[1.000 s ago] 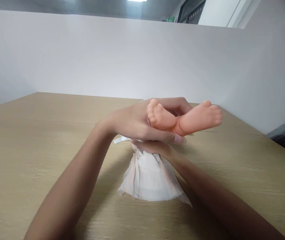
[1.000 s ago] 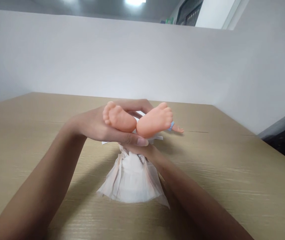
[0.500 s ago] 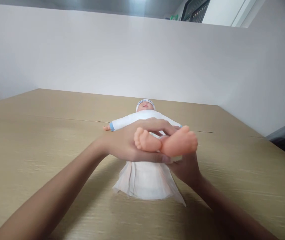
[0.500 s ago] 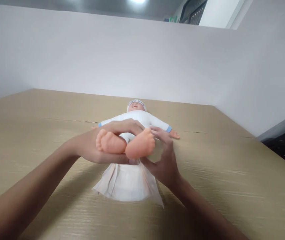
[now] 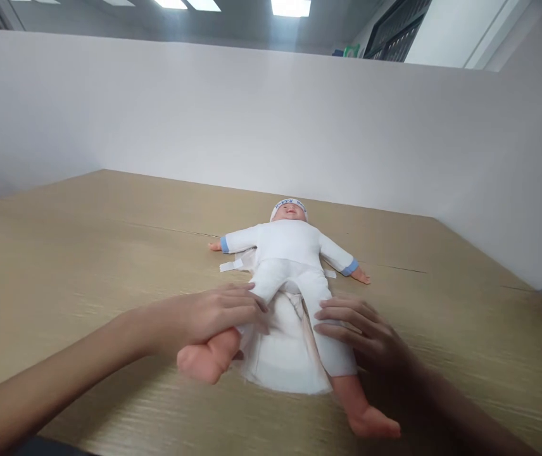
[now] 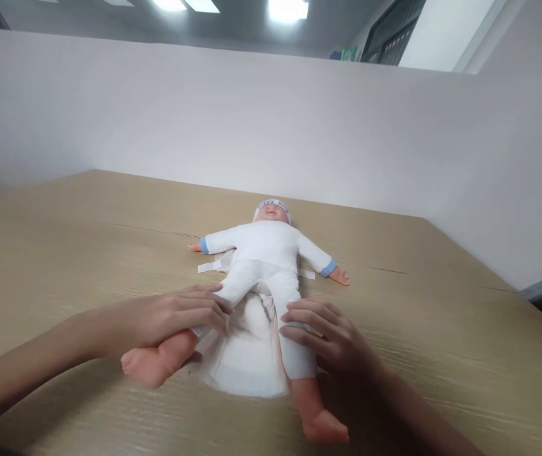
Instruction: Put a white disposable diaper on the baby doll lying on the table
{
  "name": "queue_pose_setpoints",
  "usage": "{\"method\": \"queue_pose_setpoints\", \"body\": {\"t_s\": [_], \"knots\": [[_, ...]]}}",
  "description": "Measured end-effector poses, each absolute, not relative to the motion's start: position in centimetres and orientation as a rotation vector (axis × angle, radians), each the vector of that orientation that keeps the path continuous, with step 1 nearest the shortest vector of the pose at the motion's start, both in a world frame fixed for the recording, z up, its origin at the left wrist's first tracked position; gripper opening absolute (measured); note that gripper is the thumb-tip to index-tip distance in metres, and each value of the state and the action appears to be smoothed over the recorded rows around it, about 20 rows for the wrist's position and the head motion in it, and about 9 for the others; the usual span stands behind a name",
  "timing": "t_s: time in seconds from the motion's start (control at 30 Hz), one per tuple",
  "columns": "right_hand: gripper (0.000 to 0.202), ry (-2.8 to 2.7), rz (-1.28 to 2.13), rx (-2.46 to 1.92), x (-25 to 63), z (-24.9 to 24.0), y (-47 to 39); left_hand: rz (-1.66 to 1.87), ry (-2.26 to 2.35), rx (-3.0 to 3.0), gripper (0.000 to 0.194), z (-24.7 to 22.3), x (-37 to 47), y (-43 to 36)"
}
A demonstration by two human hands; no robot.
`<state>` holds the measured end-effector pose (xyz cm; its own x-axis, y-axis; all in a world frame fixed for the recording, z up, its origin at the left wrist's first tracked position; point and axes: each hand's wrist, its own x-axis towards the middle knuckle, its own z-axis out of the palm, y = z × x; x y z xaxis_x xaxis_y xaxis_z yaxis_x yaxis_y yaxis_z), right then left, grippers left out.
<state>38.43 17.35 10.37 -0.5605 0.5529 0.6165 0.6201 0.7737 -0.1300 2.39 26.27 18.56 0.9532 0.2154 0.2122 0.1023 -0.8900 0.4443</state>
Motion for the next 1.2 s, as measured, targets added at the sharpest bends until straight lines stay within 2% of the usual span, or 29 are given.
{"method": "queue_pose_setpoints", "body": {"t_s": [0.13,0.3,0.47,0.53,0.6,0.63,0.73,0.77,0.8,0.87,0.93,1.03,1.2], "knots": [[0.025,-2.365,-0.122,-0.932,38.8,8.8,17.3,0.255,0.086,2.75,0.037,16.0,1.3,27.0],[0.029,-2.396,-0.013,-0.957,39.4,8.6,17.7,0.208,0.121,2.784,0.035,15.3,1.2,26.6],[0.046,-2.377,0.251,-1.106,38.8,10.9,16.6,0.173,0.138,2.746,0.051,15.2,1.3,26.2],[0.049,-2.38,0.248,-1.25,37.8,11.8,15.4,0.145,0.156,2.702,0.059,15.8,1.3,25.9],[0.045,-2.396,0.158,-1.352,36.5,12.2,14.1,0.115,0.226,2.632,0.059,16.8,1.5,25.5],[0.051,-2.409,0.1,-1.375,35.8,12.1,13.4,0.101,0.27,2.595,0.057,17.3,1.7,25.2],[0.09,-2.436,-0.044,-1.409,34.2,11.3,12.0,0.077,0.409,2.546,0.043,17.7,2.3,24.1],[0.096,-2.438,-0.071,-1.418,33.8,10.9,11.8,0.083,0.456,2.562,0.046,17.3,2.5,23.6],[0.094,-2.433,-0.092,-1.429,33.6,10.6,11.6,0.105,0.505,2.591,0.055,16.6,2.7,23.2],[0.074,-2.405,-0.131,-1.448,33.2,10.2,11.5,0.188,0.588,2.653,0.065,14.7,3.1,22.5],[0.062,-2.368,-0.172,-1.455,33.0,10.0,11.6,0.296,0.631,2.691,0.051,12.9,3.4,21.9],[0.061,-2.343,-0.197,-1.43,32.8,10.2,11.8,0.457,0.666,2.695,0.028,11.9,3.7,21.5],[0.039,-2.227,0.015,-1.441,32.7,12.0,13.7,0.587,0.786,2.481,0.028,14.6,4.9,22.9]]}}
